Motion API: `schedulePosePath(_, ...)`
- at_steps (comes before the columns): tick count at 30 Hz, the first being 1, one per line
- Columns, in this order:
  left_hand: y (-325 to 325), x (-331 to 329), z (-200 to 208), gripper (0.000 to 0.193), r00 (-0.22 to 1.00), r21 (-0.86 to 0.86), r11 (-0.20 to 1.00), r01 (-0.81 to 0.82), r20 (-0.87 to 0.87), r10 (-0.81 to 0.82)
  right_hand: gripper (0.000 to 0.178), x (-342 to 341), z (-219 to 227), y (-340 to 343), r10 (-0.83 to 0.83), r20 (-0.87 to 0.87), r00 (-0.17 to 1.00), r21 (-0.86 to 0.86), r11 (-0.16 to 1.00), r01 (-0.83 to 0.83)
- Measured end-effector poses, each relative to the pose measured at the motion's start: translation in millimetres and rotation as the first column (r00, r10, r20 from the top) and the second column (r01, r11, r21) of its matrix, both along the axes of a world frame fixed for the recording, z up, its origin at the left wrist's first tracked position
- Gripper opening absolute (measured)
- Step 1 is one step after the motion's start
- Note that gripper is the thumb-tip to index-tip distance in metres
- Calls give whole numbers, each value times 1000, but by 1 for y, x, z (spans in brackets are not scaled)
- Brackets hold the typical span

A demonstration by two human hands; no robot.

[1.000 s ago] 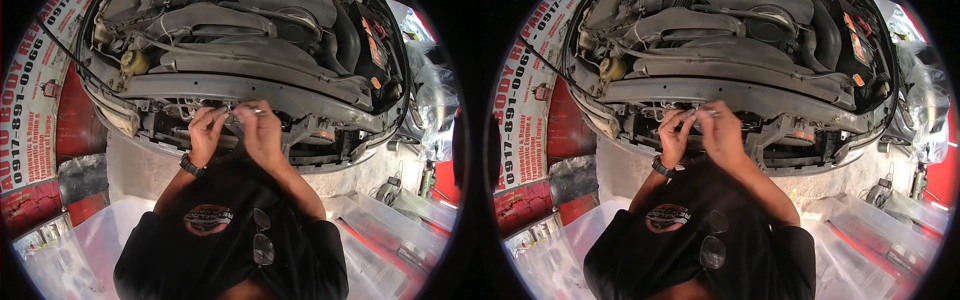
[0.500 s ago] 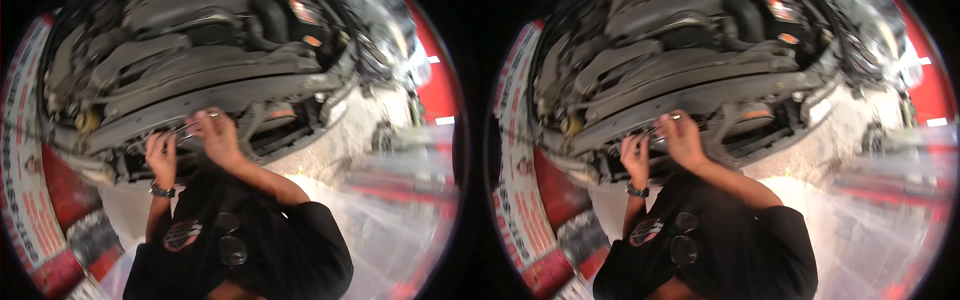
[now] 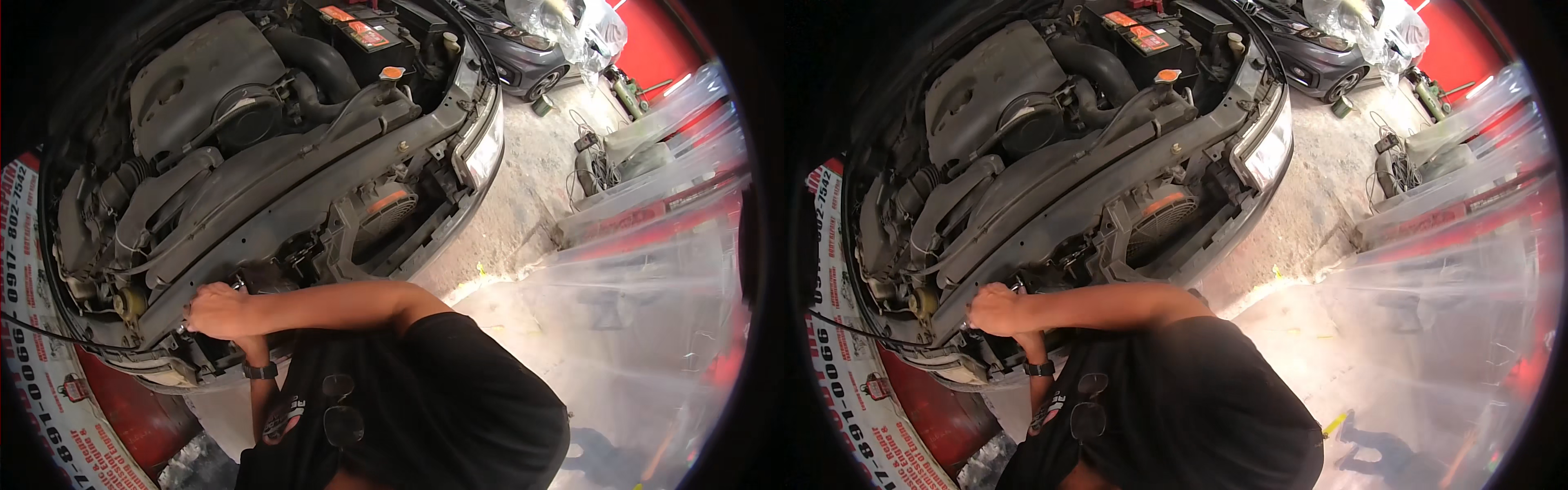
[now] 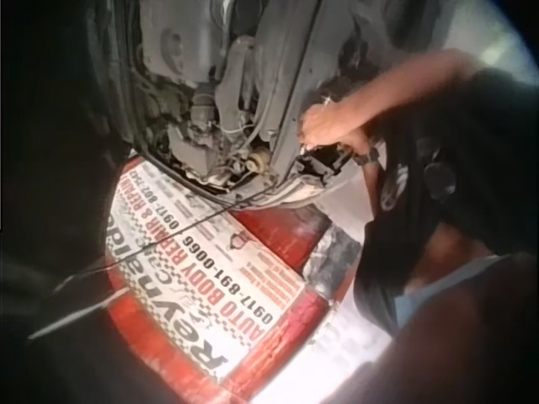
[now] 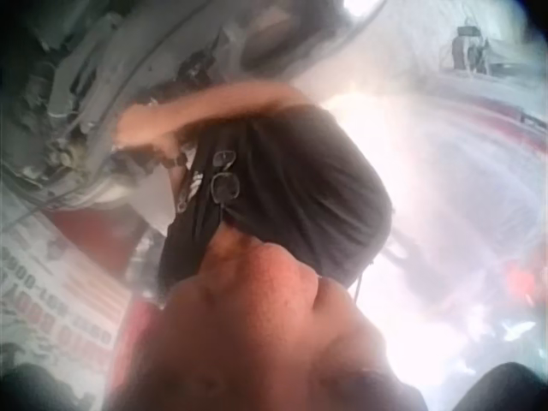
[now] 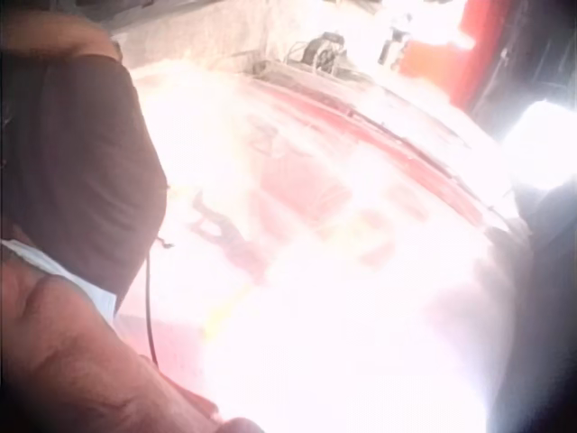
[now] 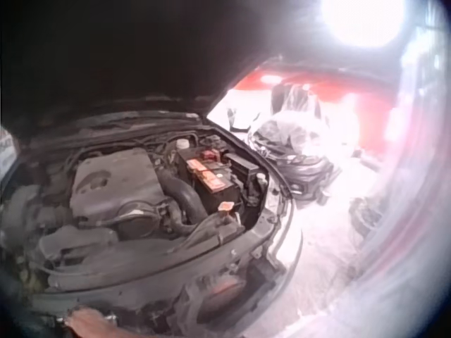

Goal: The person uses a socket wrench and a screwdriver to secure bolts and fasteners on the upper front bumper and headlight assembly of a vehicle. They handle a metal bolt and use a wrench to tighten it onto the frame.

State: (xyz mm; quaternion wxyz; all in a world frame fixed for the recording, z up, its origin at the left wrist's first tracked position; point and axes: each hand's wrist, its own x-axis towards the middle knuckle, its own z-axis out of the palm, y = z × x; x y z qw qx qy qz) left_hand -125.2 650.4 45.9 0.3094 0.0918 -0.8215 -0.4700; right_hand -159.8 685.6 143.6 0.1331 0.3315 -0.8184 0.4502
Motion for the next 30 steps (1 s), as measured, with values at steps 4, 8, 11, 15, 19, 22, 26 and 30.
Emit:
schedulePosePath(4, -10, 5, -18, 21, 997, -219, 975, -31, 57, 45, 36, -15, -38, -29, 255, 114, 960, 74, 962, -264)
schedulePosePath(8, -4, 1, -25, 22, 996, -302, 953, -10, 77, 35, 36, -13, 25, 13, 347, 138, 928, 333, 866, -374)
schedulePosePath(11, -1, 2, -6, 18, 997, -164, 986, -18, 72, 30, 38, -2, 44, 27, 255, 63, 965, 181, 948, -262)
schedulePosePath(15, 7, 7, 16, 13, 998, 217, 975, -41, 61, 29, 38, -10, 92, 66, 347, 24, 937, 127, 929, -348)
schedulePosePath(19, 36, -6, 50, 9, 998, 672, 740, -3, 46, -38, 34, -31, 105, 138, 464, -4, 886, 91, 883, -461)
schedulePosePath(22, 42, -11, 73, 8, 998, 775, 630, -48, 61, 0, 22, -30, 113, 180, 410, -25, 912, -156, 899, -409)
schedulePosePath(26, 55, -17, 69, 13, 963, 686, 680, -258, 122, 242, 22, -37, 107, 235, 434, 179, 883, -170, 898, -406)
schedulePosePath(30, 58, -16, 66, 25, 900, 143, 888, -436, 82, 429, 25, -46, 93, 274, 402, 232, 886, -193, 912, -363)
